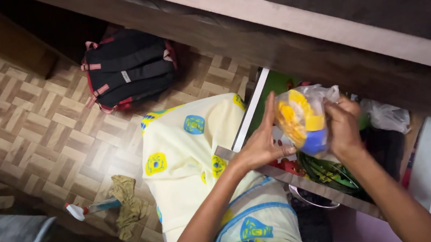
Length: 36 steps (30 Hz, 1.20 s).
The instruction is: Organizing books in a cabinet and searching through a desk drawer for specific items.
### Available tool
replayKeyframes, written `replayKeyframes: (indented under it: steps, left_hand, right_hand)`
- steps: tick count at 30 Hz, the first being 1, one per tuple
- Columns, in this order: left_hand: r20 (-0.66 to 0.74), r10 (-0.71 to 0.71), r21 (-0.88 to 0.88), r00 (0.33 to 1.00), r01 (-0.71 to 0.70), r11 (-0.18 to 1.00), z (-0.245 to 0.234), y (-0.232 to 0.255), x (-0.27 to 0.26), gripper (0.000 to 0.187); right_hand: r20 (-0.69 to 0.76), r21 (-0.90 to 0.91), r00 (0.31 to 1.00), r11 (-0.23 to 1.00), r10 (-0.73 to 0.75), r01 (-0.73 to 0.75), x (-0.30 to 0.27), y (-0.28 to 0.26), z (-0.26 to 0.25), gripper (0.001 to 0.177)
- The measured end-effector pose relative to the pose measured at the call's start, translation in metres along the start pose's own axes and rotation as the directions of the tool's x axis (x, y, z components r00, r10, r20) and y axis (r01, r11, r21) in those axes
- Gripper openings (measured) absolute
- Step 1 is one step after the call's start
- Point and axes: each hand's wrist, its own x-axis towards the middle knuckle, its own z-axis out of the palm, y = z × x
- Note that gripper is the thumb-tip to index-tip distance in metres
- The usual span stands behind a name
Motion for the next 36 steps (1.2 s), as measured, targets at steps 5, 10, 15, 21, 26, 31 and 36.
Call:
replayKeyframes:
  steps: [5, 10, 15, 21, 26, 31, 36]
  left_hand:
    - [-0.027, 0.048, 0.065, 0.998, -0.046, 0.997, 0.007, -0.016, 0.001, 0.148]
    - [-0.198, -0.011, -0.413, 0.98, -0.073, 0.908, 0.009, -0.019, 0.0, 0.102]
    - [-0.583, -0.216, -0.452, 0.783, -0.091, 0.887, 0.006, -0.039, -0.003, 0.039]
    - [-0.798, -0.186, -0.401, 0.573, -0.275, 0.874, -0.004, -0.011, -0.005, 0.027]
    - [-0.813, -0.196, -0.424, 0.548, -0.326, 0.845, -0.004, -0.019, -0.004, 0.029]
    - [-0.808, -0.236, -0.459, 0.54, -0.326, 0.826, -0.005, -0.015, -0.004, 0.027]
    - [-0.806, -0.29, -0.508, 0.517, -0.35, 0.787, -0.004, -0.03, -0.001, 0.022]
  right_hand:
    - [-0.009, -0.034, 0.987, 0.987, -0.158, 0.158, -0.028, -0.013, 0.035, 0.019]
    - [0.498, -0.335, 0.824, 0.817, -0.269, 0.47, -0.039, -0.043, 0.052, 0.042]
    - [0.244, -0.368, 0.95, 0.888, -0.195, 0.276, 0.01, -0.019, 0.011, 0.034]
    - [0.454, -0.878, 0.89, 0.145, -0.047, 0.456, 0.038, 0.011, -0.011, 0.035]
    - [0.707, -0.69, 0.707, -0.254, -0.034, 0.678, 0.026, 0.025, 0.021, 0.063]
    - [0.447, -0.867, 0.879, -0.16, 0.166, 0.471, 0.032, 0.013, 0.019, 0.062]
    - [0.186, -0.975, 0.946, 0.172, 0.264, 0.143, 0.026, -0.047, 0.027, 0.051]
